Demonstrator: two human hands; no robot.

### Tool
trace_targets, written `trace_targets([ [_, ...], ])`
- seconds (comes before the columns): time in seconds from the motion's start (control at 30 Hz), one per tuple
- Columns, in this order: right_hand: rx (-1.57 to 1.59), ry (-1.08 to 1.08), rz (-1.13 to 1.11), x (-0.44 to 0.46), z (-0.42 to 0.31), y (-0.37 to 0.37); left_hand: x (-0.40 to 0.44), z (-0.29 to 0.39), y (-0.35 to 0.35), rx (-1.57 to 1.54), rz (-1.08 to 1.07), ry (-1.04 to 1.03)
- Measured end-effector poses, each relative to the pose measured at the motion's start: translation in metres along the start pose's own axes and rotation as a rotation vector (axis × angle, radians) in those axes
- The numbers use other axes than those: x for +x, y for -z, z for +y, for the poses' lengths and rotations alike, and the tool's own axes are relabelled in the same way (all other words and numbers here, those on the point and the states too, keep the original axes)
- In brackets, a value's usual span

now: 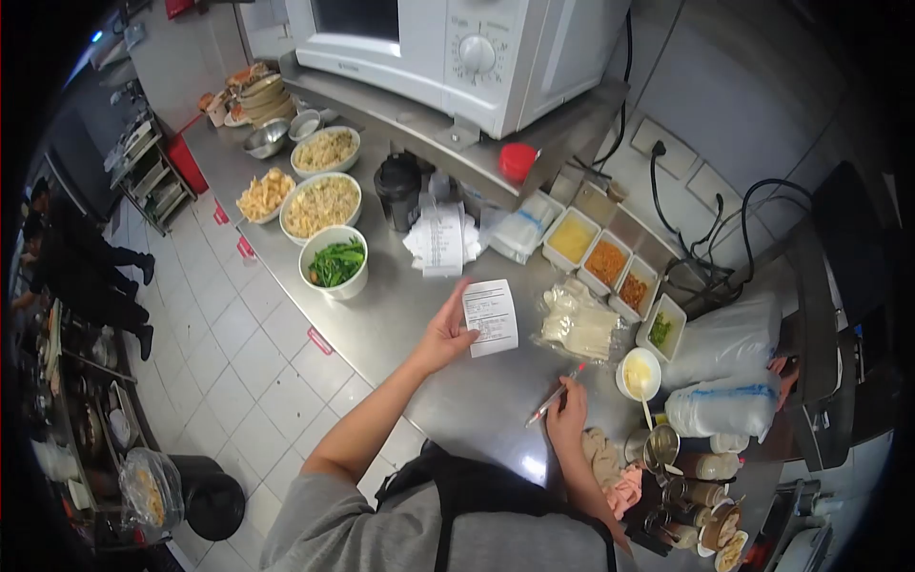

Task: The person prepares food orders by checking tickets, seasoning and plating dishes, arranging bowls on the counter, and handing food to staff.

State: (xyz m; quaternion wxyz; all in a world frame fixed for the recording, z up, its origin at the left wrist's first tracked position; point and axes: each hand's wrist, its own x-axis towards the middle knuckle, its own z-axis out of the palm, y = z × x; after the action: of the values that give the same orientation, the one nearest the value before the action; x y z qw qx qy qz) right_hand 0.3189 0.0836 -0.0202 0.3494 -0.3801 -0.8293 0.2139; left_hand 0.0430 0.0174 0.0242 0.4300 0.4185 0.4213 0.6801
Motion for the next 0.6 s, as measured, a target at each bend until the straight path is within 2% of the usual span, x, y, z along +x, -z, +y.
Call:
trace_targets([
  [0.13,-0.036,-0.027,-0.022,-0.001,0.000,0.000,0.064,0.006,0.046,0.171,0.256,-0.075],
  [0.2,-0.036,0.015,0.031,-0.003,0.001,-0.002,0.102,0.024,0.061,0.274,0.468,-0.265],
  [0.23,-0.040,0.043,0.045,-0.005,0.004,-0.002,0.117,0.033,0.071,0.643,0.569,-0.454],
  [0.33,-0.043,0.032,0.070,-0.006,0.003,0.000,0.139,0.033,0.093,0.712,0.720,-0.380],
  [0.37,-0.043,0.017,0.069,-0.007,0.006,0.002,0.148,0.013,0.110,0.588,0.726,-0.334],
  [0.43,-0.019,-0.006,0.022,-0.006,0.006,0.001,0.150,-0.021,0.132,0.624,0.713,-0.261],
  [0.5,-0.010,-0.008,0.039,-0.004,0.000,0.005,0.143,-0.063,0.153,0.908,0.512,0.058],
  [0.6,0.013,0.003,0.052,-0.005,0.001,0.002,0.141,-0.073,0.148,1.267,0.361,-0.038],
])
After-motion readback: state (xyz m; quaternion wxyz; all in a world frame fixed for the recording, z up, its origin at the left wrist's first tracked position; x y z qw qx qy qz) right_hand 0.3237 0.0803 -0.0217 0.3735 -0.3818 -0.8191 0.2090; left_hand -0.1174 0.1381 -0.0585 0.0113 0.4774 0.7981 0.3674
